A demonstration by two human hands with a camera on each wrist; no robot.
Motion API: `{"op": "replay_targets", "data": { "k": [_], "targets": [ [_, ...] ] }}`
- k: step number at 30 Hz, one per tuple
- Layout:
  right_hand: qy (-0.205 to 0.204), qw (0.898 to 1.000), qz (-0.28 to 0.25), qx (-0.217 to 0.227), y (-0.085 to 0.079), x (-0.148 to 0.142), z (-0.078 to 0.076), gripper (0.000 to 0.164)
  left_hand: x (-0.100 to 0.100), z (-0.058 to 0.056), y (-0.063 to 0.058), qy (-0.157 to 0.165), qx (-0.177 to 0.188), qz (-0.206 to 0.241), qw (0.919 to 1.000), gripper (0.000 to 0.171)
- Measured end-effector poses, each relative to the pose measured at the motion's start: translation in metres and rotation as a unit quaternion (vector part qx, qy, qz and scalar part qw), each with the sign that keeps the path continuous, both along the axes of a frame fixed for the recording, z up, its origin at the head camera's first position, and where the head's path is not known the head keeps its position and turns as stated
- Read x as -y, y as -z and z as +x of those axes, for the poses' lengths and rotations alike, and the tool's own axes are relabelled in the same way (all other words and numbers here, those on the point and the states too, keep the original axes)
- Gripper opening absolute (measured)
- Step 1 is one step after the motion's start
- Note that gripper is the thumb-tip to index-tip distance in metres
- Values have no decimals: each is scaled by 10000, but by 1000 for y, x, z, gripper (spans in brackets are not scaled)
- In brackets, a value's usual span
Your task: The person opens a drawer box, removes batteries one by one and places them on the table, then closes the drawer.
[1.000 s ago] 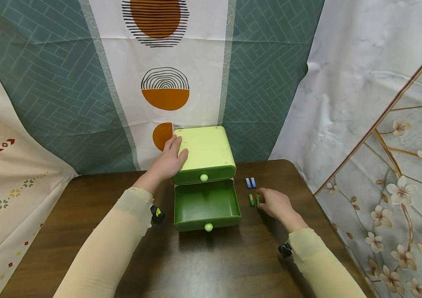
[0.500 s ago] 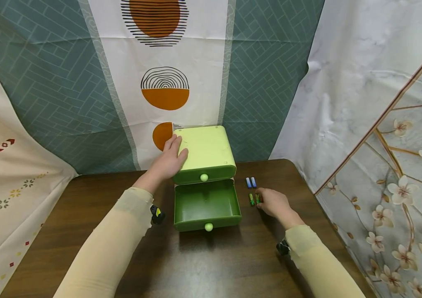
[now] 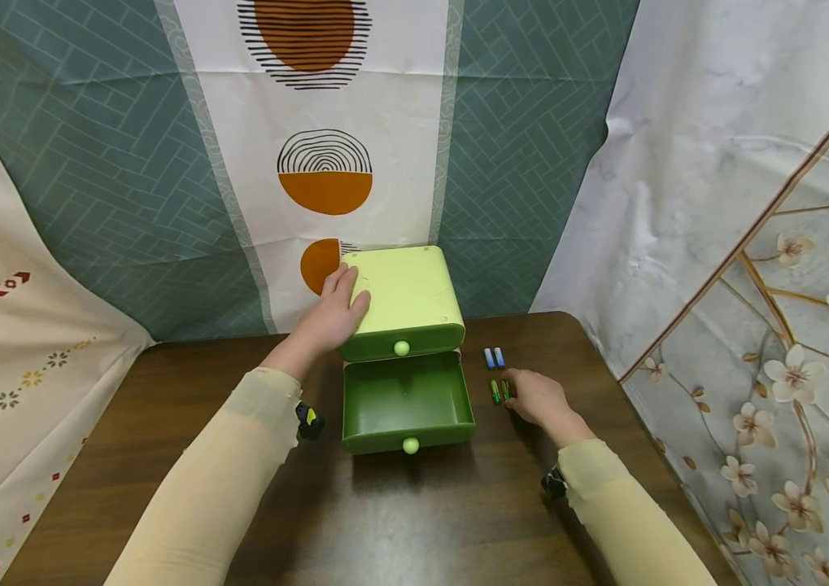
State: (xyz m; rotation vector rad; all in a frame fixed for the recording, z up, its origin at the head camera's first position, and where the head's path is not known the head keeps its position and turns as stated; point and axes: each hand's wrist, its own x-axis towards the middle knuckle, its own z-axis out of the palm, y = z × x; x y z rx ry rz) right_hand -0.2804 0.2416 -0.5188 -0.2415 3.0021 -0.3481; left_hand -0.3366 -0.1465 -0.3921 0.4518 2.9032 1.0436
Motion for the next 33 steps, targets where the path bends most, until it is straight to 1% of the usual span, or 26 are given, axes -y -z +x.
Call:
{"op": "replay_targets", "data": {
  "k": [5,15,21,30,33],
  "targets": [
    [2,10000,-38,-22,1,0,0,49,-1,0,-1,-3,-4,31,10000,77],
    [6,9999,-161,-43,-1,0,2,56,-1,0,-1,-4,4,30,10000,77],
    [31,9997,-255,-14,-2,-1,5,58,-1,-1,-2,9,12,19,10000,77],
    [29,9993,-277,-262,-1,-4,12,56,-1,0,-1,11,39,52,10000,77],
    [67,9985,-336,-435,-2,-3,17,54,-1,-1,-1,14,42,63,10000,77]
  ]
}}
